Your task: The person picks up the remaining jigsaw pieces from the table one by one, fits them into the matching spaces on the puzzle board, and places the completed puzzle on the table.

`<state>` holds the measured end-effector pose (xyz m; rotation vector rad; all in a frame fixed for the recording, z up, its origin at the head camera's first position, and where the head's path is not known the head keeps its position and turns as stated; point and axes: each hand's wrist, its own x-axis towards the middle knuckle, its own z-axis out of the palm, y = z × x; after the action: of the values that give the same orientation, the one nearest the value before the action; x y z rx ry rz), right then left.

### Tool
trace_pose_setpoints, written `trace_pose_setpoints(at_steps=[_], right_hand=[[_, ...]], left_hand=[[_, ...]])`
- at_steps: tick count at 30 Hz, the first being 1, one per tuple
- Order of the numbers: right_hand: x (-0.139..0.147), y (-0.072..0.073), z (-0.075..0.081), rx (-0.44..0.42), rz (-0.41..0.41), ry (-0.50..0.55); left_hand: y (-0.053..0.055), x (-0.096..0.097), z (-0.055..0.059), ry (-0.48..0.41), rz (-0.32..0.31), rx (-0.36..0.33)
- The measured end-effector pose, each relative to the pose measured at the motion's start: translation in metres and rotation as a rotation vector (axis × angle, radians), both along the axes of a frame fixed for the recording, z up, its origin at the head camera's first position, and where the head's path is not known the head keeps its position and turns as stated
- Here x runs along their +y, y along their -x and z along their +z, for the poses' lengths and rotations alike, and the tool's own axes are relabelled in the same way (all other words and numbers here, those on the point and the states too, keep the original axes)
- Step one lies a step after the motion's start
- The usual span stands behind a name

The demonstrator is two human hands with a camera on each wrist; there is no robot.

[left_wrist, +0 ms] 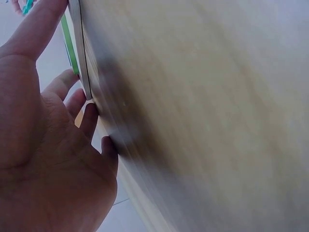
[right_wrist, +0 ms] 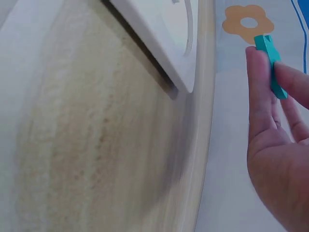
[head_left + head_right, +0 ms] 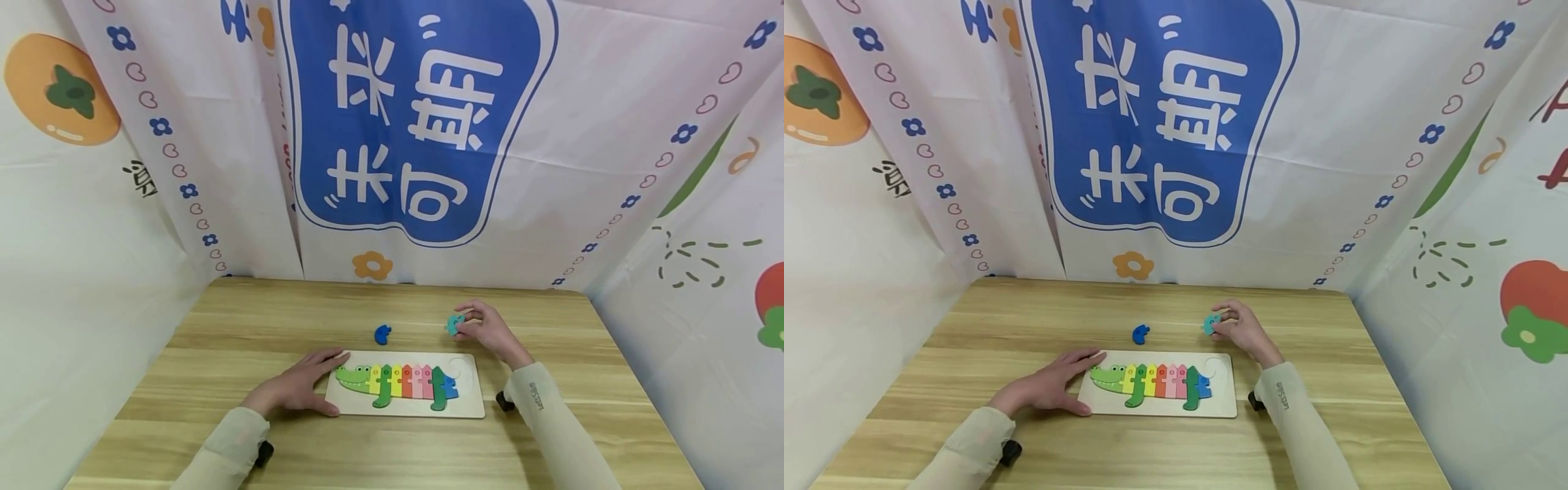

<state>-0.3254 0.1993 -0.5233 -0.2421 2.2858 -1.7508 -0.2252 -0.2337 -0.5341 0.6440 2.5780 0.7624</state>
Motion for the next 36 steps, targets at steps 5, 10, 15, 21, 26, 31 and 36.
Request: trace_pose_setpoints(at_steps=[5, 10, 15, 21, 26, 31, 36], right_hand=[[0.0000, -0.0021, -0.0005, 0.024, 0.031, -0.026], [-0.0004, -0.0026, -0.0011, 0.015, 0.038, -0.024], [0.0003, -0.0030, -0.0023, 0.019, 0.040, -0.039], [0.0011, -0.0024, -0.0049, 0.029, 0.032, -0.072], [-0.0008, -0.0020, -0.0076, 0.038, 0.026, -0.078], [-0.0042, -0.0049, -0.0089, 0.021, 0.053, -0.076], [-0.0020, -0.0097, -0.0096, -0.003, 0.129, -0.119]], left_hand=[[0.0001, 0.0000, -0.0003, -0.002, -0.005, 0.001], [0.0002, -0.0001, -0.0010, -0.006, -0.006, 0.000], [0.0006, -0.0005, -0.0018, -0.008, -0.004, 0.000], [0.0007, -0.0005, -0.0024, -0.007, -0.007, 0.003], [0.0001, -0.0002, -0.0019, -0.005, 0.001, -0.004], [-0.0007, -0.0003, -0.0001, -0.006, 0.007, -0.005], [0.0000, -0.0007, 0.0004, -0.002, -0.002, -0.003]])
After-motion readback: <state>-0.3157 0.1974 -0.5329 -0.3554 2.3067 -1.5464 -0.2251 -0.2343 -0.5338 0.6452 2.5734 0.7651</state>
